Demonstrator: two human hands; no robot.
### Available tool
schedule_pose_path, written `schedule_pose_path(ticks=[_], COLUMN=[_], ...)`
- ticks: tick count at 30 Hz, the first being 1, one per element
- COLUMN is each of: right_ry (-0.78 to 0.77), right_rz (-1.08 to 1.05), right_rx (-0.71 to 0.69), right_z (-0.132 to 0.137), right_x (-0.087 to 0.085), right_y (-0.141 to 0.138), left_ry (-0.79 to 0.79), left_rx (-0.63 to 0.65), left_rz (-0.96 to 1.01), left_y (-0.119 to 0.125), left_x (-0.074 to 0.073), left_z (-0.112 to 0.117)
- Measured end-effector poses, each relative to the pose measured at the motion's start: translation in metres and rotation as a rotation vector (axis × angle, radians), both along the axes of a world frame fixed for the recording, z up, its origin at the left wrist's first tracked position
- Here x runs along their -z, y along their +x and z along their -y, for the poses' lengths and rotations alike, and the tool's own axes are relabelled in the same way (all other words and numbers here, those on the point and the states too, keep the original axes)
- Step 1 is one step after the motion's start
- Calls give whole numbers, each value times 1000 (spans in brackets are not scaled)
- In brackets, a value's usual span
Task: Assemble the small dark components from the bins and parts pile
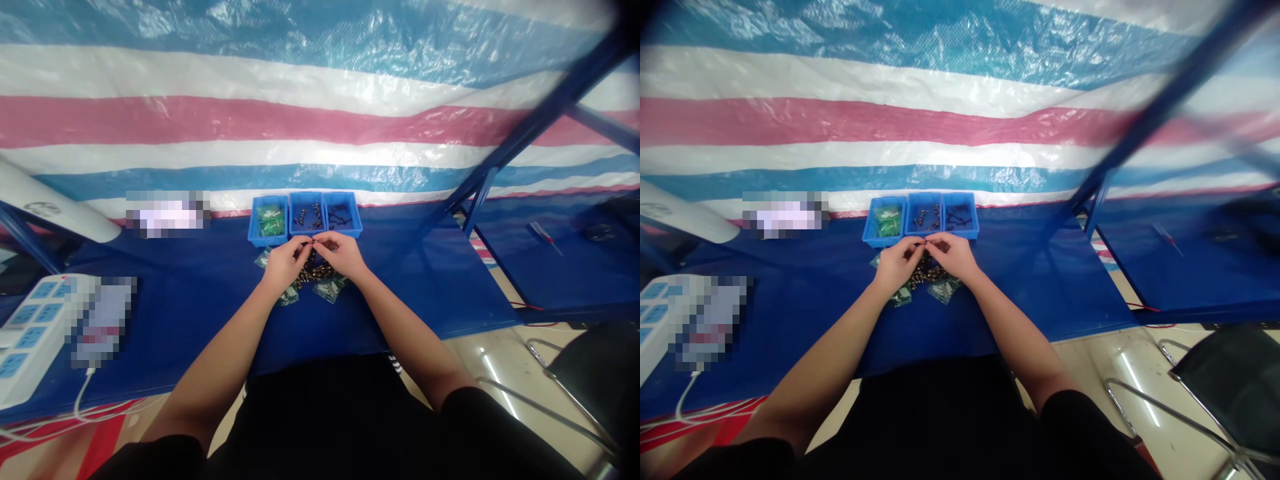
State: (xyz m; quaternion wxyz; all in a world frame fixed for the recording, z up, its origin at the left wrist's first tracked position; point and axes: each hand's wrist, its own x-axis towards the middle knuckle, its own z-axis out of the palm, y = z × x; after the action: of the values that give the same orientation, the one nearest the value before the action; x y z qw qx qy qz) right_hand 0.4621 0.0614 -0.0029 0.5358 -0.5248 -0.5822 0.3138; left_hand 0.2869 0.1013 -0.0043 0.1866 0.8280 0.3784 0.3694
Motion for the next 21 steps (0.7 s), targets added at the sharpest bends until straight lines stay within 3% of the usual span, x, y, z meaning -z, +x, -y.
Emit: schedule_pose_path(ticks=[21], right_ry=[2], right_rz=[4], right_rx=[-27], right_z=[1], right_x=[-2], right_y=[-1], left_ry=[-122], left_rx=[-17], left_rz=[-93], left_y=[0], left_x=[-11], left_z=[5])
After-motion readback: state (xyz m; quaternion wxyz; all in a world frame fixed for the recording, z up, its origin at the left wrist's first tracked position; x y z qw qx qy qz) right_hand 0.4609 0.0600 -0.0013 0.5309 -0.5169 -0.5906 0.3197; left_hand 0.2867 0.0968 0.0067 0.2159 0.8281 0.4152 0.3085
